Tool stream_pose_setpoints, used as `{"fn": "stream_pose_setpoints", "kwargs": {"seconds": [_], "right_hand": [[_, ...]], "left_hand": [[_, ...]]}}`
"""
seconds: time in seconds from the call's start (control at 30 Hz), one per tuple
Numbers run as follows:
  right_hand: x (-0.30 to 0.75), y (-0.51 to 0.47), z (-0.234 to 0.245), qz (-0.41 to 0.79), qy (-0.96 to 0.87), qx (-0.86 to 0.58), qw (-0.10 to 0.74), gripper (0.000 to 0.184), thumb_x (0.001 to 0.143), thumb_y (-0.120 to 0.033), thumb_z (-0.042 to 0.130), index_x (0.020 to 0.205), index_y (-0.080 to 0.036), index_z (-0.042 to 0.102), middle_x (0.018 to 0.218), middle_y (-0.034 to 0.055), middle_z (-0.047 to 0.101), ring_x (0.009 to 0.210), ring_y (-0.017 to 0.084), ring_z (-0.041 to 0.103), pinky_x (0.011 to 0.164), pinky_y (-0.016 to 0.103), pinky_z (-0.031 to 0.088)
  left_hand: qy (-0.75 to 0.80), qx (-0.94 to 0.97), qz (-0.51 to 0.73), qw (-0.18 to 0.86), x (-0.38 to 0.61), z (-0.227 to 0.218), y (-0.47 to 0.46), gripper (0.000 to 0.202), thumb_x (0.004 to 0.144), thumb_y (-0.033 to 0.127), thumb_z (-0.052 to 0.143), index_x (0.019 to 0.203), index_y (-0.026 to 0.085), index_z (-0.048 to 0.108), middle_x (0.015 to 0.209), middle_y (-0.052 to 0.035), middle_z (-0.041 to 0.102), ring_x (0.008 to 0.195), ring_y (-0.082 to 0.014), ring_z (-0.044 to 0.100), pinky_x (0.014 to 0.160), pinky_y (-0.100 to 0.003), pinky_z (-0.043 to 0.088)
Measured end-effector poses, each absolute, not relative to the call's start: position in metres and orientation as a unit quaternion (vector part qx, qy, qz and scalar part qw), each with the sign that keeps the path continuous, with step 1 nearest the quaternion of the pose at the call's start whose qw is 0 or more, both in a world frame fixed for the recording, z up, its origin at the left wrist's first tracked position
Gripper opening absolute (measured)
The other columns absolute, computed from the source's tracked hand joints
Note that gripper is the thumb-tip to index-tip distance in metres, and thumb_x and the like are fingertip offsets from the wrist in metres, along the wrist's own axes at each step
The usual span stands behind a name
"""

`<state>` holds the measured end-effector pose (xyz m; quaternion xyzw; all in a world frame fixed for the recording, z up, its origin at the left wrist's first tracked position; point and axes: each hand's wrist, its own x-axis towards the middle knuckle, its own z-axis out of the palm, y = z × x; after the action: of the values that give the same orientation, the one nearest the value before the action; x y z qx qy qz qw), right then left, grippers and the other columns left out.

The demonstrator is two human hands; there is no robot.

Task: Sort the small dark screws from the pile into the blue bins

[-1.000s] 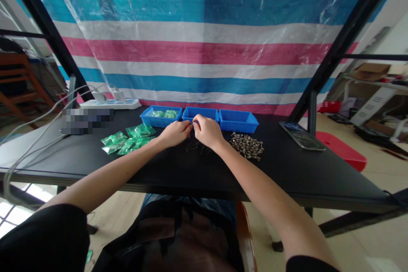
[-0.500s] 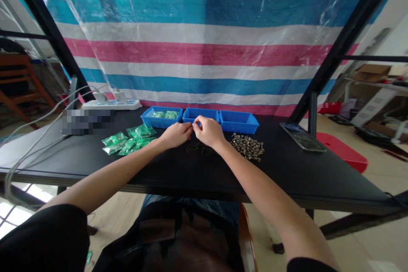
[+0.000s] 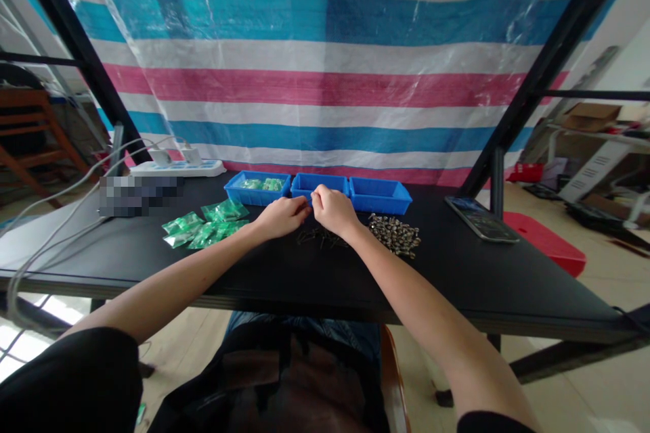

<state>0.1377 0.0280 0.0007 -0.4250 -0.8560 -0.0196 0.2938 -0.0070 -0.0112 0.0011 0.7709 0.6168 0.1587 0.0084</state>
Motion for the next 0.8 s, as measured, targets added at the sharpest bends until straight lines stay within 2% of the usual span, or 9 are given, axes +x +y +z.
{"fn": "stream_pose_setpoints", "kwargs": {"seconds": [0.3, 0.43, 0.8], "right_hand": [[0.1383, 0.0275, 0.0004, 0.009, -0.859, -0.406, 0.313, 0.019, 0.088, -0.022, 0.041, 0.08, -0.017, 0.057, 0.068, 0.0027, 0.062, 0.063, 0.016, 0.057, 0.056, 0.023, 0.032], [0.1387, 0.0263, -0.0006, 0.031, -0.868, -0.38, 0.319, 0.012, 0.084, -0.02, 0.045, 0.082, -0.018, 0.056, 0.062, -0.0005, 0.058, 0.054, 0.013, 0.052, 0.053, 0.022, 0.03], [0.1393, 0.0232, 0.0015, 0.039, -0.871, -0.359, 0.334, 0.008, 0.08, -0.017, 0.046, 0.081, -0.019, 0.055, 0.061, -0.0016, 0.055, 0.053, 0.013, 0.049, 0.053, 0.022, 0.03]], "left_hand": [[0.621, 0.769, 0.148, 0.022, -0.0084, 0.0023, -0.0105, 0.036, 0.09, 0.04, 0.029, 0.097, 0.022, 0.06, 0.087, -0.0054, 0.067, 0.083, -0.0213, 0.064, 0.074, -0.031, 0.048], [0.62, 0.77, 0.154, 0.016, -0.0098, 0.0007, -0.009, 0.036, 0.09, 0.038, 0.028, 0.095, 0.022, 0.06, 0.087, -0.0062, 0.067, 0.083, -0.0238, 0.064, 0.073, -0.034, 0.048], [0.615, 0.77, 0.172, 0.025, -0.0119, -0.0024, -0.0069, 0.034, 0.09, 0.039, 0.028, 0.097, 0.023, 0.058, 0.086, -0.0055, 0.067, 0.08, -0.0208, 0.064, 0.071, -0.031, 0.048]]}}
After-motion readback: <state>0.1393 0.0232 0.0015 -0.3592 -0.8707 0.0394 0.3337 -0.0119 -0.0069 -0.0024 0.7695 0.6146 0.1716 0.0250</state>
